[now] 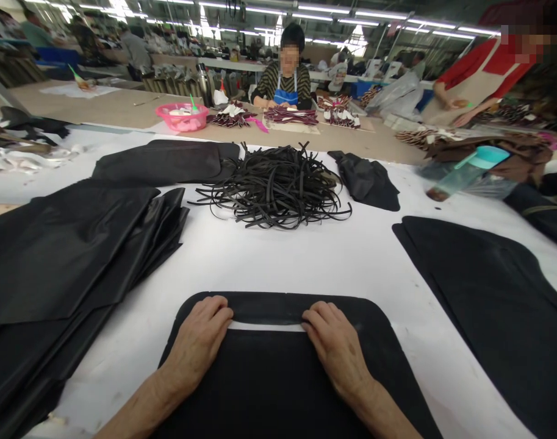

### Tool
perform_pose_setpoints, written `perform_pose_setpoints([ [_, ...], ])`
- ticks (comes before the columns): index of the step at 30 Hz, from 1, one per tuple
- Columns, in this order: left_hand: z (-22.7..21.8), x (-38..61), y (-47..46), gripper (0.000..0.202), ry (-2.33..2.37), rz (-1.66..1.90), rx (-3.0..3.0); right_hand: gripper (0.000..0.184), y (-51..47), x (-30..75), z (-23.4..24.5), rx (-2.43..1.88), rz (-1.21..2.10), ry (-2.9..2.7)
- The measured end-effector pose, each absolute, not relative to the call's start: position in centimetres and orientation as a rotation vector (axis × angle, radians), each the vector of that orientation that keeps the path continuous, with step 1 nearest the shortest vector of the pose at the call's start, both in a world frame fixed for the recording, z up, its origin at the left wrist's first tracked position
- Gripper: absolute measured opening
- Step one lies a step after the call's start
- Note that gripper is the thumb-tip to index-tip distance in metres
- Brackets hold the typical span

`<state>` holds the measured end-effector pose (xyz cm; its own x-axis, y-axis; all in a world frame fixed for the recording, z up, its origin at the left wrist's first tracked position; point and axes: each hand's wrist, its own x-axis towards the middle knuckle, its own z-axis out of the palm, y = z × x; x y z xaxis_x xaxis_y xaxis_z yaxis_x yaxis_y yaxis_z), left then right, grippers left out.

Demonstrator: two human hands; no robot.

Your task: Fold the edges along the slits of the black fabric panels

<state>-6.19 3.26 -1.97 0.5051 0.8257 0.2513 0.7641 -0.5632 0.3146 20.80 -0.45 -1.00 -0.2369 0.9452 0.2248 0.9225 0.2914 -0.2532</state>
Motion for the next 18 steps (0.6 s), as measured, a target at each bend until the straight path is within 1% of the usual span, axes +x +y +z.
perform_pose_setpoints([
  [7, -1.5, -5.9, 3.6, 0.018, 1.370, 0.595, 2.553, 0.023, -0.5, 21.1, -0.9, -1.695, 0.199, -2.144],
  [11, -1.1, -5.6, 3.4, 0.020, 1.419, 0.562, 2.473, 0.023, -0.5, 21.3, -1.1, -1.720, 0.264, -2.130],
  [18, -0.9, -4.9, 3.2, 0.020, 1.529, 0.495, 2.422, 0.025, -0.3, 20.8, -1.5, -1.811, 0.105, -2.186],
])
